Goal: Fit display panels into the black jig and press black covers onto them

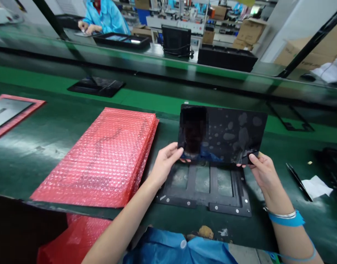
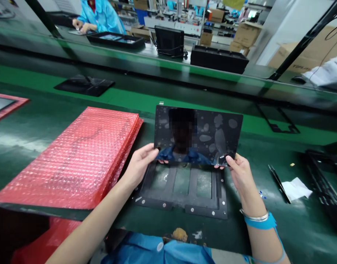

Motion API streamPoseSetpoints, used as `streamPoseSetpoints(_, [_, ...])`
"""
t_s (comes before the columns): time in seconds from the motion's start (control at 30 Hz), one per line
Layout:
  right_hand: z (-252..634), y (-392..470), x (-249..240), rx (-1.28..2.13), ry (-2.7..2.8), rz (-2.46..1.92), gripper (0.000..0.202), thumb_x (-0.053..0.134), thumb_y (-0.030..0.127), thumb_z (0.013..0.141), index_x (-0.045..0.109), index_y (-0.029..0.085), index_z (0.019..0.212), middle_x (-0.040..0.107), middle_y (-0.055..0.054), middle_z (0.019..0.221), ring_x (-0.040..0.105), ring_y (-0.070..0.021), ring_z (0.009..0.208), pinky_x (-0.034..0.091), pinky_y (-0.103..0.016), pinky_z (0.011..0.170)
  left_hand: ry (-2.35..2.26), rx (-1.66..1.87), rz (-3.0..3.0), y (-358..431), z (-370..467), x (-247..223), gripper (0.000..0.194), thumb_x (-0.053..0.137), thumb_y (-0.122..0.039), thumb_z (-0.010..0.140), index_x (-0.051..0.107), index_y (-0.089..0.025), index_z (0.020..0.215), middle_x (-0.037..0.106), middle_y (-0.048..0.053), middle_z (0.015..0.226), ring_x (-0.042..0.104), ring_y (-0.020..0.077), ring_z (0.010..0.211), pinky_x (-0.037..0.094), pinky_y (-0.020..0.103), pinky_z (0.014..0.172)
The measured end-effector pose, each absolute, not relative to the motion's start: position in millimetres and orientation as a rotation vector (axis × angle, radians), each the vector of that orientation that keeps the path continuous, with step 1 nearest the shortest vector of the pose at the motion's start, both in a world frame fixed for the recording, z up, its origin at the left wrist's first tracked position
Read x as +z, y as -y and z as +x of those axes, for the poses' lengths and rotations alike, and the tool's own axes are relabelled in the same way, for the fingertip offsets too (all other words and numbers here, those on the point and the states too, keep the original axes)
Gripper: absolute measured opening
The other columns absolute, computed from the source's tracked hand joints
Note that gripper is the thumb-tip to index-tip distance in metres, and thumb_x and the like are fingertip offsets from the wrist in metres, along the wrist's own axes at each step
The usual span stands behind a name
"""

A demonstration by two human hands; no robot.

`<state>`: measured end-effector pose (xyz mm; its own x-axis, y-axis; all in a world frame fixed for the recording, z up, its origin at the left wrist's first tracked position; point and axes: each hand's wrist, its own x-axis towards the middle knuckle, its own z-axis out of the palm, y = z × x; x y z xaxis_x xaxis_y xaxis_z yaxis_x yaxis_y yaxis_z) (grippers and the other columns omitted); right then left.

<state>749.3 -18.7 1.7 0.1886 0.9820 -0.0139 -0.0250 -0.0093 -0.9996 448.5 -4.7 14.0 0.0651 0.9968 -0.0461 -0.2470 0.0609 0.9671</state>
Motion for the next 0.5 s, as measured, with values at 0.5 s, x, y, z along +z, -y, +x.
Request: streamPoseSetpoints(0.5, [741, -11, -14, 1.161, 0.740, -1.160, 0.058, 0.094, 0.060, 0.045, 0.065, 0.019, 0.074, 0.067, -0.001, 0.063, 0.066, -0.0174, 0.054, 0.052, -0.026, 0.048, -1.025, 1.197, 0.902, 11, 459, 15, 0.046, 0.086, -0.052, 0.068, 0.063, -0.014, 0.080, 0.076, 0.013, 0.076, 0.076, 0.0301, 0.076, 0.057, 0.033, 0.066])
